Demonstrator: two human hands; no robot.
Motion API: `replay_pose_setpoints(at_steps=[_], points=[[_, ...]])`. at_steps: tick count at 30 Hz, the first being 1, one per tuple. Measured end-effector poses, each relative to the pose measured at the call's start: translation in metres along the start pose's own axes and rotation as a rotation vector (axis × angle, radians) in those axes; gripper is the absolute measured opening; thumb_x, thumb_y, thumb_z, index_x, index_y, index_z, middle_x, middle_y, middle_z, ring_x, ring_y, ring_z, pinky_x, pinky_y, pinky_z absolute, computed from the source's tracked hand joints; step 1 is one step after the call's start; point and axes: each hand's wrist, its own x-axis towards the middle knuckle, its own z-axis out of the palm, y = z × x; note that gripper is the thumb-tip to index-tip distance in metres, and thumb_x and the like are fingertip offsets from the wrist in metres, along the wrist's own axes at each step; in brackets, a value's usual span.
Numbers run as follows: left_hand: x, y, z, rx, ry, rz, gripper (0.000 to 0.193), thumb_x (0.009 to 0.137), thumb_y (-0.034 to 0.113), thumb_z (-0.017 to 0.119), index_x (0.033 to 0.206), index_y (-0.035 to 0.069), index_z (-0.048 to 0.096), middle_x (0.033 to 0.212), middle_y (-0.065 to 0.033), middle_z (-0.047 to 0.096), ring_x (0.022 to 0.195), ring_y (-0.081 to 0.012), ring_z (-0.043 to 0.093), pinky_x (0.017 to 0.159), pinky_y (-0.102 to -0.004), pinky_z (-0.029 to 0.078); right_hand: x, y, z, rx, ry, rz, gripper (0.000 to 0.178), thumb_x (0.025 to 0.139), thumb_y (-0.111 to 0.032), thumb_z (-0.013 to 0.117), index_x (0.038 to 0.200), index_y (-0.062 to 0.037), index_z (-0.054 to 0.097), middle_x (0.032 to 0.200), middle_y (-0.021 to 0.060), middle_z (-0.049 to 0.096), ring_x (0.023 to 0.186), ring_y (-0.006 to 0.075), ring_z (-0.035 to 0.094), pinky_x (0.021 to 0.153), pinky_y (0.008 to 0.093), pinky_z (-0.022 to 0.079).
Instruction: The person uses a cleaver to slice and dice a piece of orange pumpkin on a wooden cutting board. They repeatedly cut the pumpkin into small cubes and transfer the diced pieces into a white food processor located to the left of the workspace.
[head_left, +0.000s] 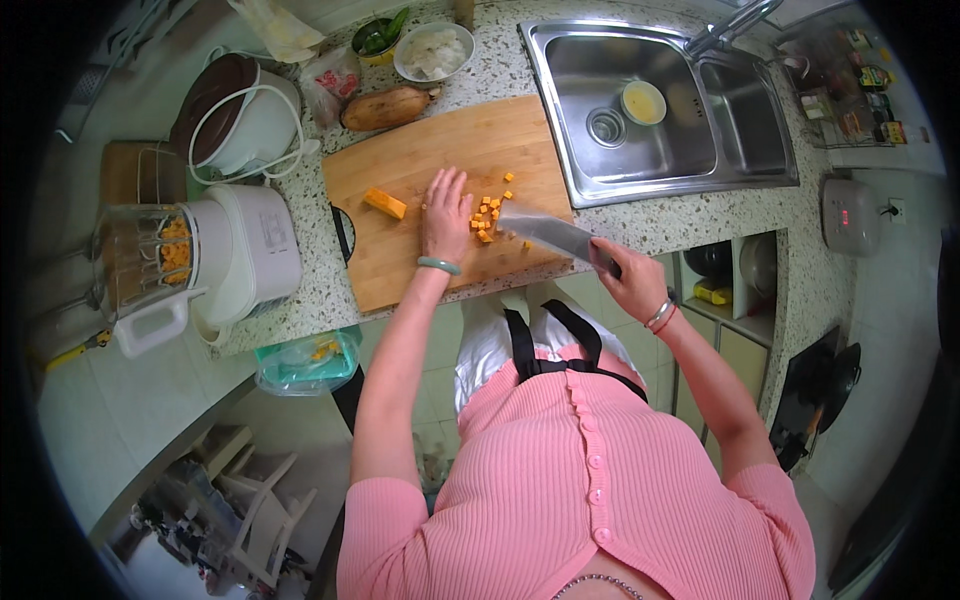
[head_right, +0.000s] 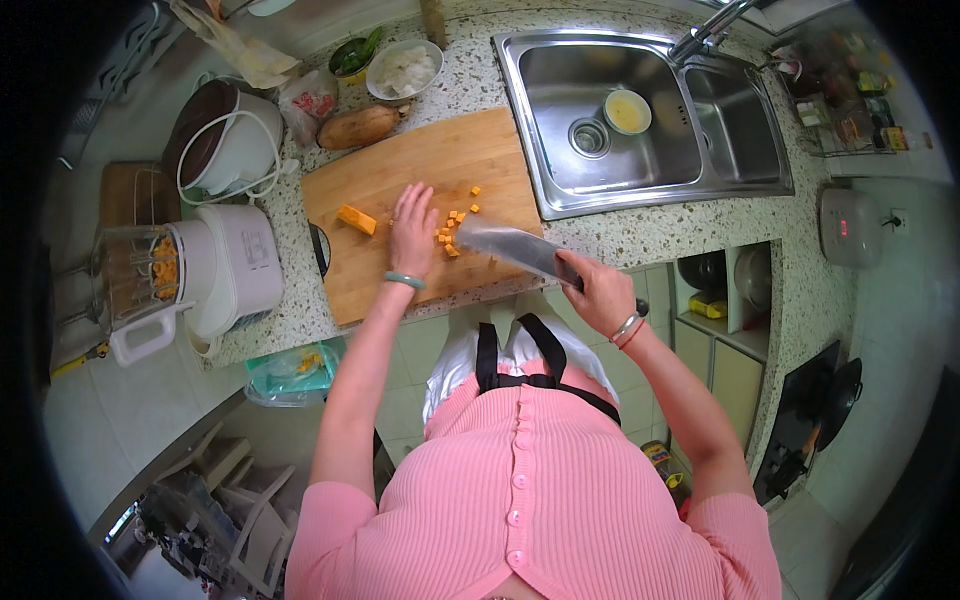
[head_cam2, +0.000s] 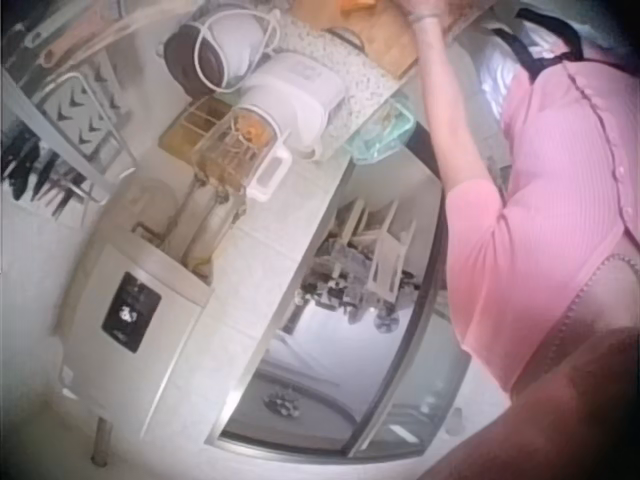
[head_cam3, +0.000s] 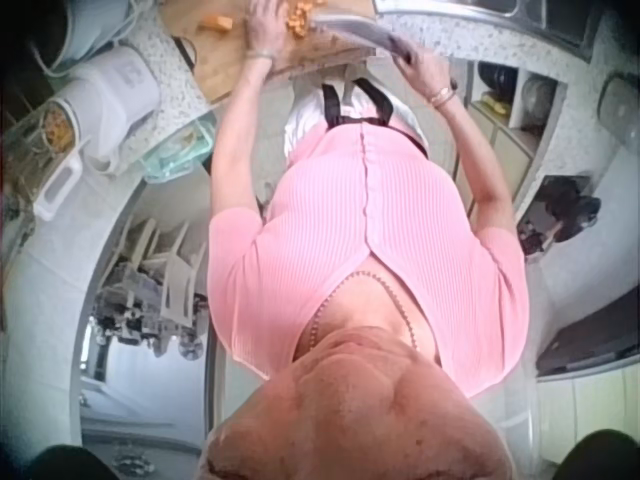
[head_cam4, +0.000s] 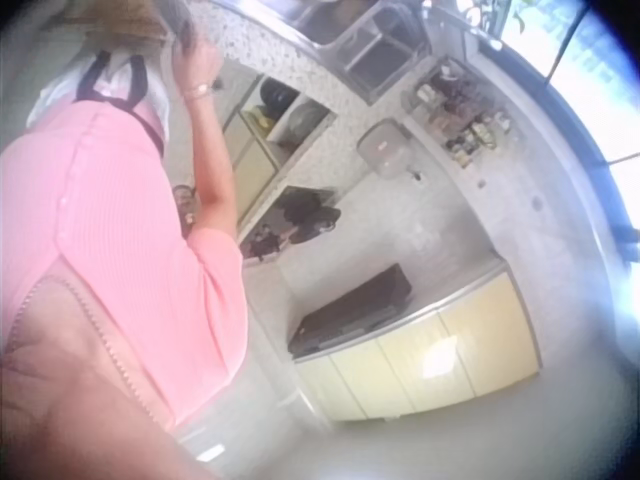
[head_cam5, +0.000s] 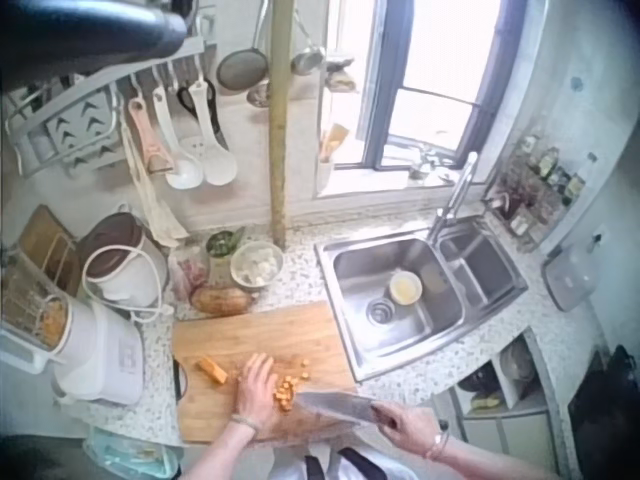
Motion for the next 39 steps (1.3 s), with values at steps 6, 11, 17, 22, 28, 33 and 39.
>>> replay_pose_setpoints(at_steps=[6, 11, 17, 22, 28, 33, 39], points=[[-0.025, 0.029, -0.002, -0.28, -0.126, -0.039, 0.038, 0.094, 0.013, 0.058, 0.131, 0.005, 0.056, 0.133, -0.0165, 0.055, 0.13, -0.0322, 0.046, 0.111, -0.0408, 0.035, 0.033, 0.013, 0.026, 0.886, -0.271, 0.516, 0.044, 0.097, -0.041, 0.058, 0.076, -0.0036, 0.054, 0.056, 0.0008, 0.051, 0.041, 0.0094, 0.047, 0.038, 0.0278, 0.041], [-0.037, 0.045, -0.01, -0.14, -0.062, -0.046, 0.057, 0.085, 0.029, 0.071, 0.137, 0.012, 0.052, 0.143, -0.0133, 0.046, 0.136, -0.0311, 0.039, 0.115, -0.0469, 0.027, 0.052, 0.023, 0.037, 0.952, -0.389, 0.573, 0.042, 0.098, -0.039, 0.058, 0.074, -0.0049, 0.052, 0.054, 0.0009, 0.049, 0.04, 0.0103, 0.046, 0.038, 0.0287, 0.041], [-0.044, 0.077, 0.001, 0.163, -0.182, 0.032, 0.09, 0.07, 0.044, 0.081, 0.146, 0.019, 0.04, 0.155, -0.0112, 0.03, 0.145, -0.0292, 0.025, 0.118, -0.0534, 0.013, 0.043, 0.026, 0.035, 0.773, -0.501, 0.376, 0.044, 0.099, -0.037, 0.058, 0.068, -0.0042, 0.054, 0.051, 0.0004, 0.05, 0.039, 0.0091, 0.047, 0.037, 0.0279, 0.039], [-0.037, 0.058, 0.006, 0.109, -0.042, -0.106, 0.065, 0.09, 0.033, 0.065, 0.147, 0.013, 0.04, 0.154, -0.0153, 0.034, 0.144, -0.0316, 0.028, 0.118, -0.0512, 0.015, 0.013, 0.025, 0.038, 0.868, -0.444, 0.45, 0.04, 0.099, -0.036, 0.058, 0.074, -0.0049, 0.054, 0.049, -0.0003, 0.049, 0.037, 0.0083, 0.045, 0.036, 0.0271, 0.038], [-0.028, 0.036, 0.009, 0.0, 0.017, -0.137, 0.049, 0.1, 0.029, 0.05, 0.141, 0.003, 0.045, 0.146, -0.016, 0.045, 0.139, -0.0325, 0.037, 0.117, -0.0475, 0.022, -0.005, 0.017, 0.061, 1.115, -0.406, 0.665, 0.04, 0.098, -0.037, 0.06, 0.075, -0.0072, 0.048, 0.052, 0.0009, 0.047, 0.038, 0.0095, 0.042, 0.037, 0.0283, 0.036], [-0.031, 0.04, 0.007, -0.358, 0.058, -0.251, 0.042, 0.102, 0.023, 0.045, 0.14, 0.004, 0.046, 0.146, -0.0145, 0.046, 0.136, -0.0332, 0.04, 0.117, -0.047, 0.022, 0.006, -0.007, 0.075, 1.181, -0.404, 0.665, 0.039, 0.098, -0.036, 0.059, 0.075, -0.0066, 0.049, 0.053, 0.0015, 0.048, 0.038, 0.0104, 0.042, 0.037, 0.0283, 0.036], [-0.021, 0.043, 0.014, -0.105, 0.214, -0.282, 0.042, 0.104, 0.022, 0.038, 0.142, 0.003, 0.043, 0.146, -0.0161, 0.046, 0.136, -0.0332, 0.042, 0.117, -0.047, 0.021, 0.013, -0.024, 0.086, 1.212, -0.419, 0.645, 0.038, 0.098, -0.034, 0.059, 0.075, -0.0052, 0.051, 0.053, 0.0016, 0.048, 0.039, 0.0108, 0.043, 0.037, 0.0287, 0.037]])
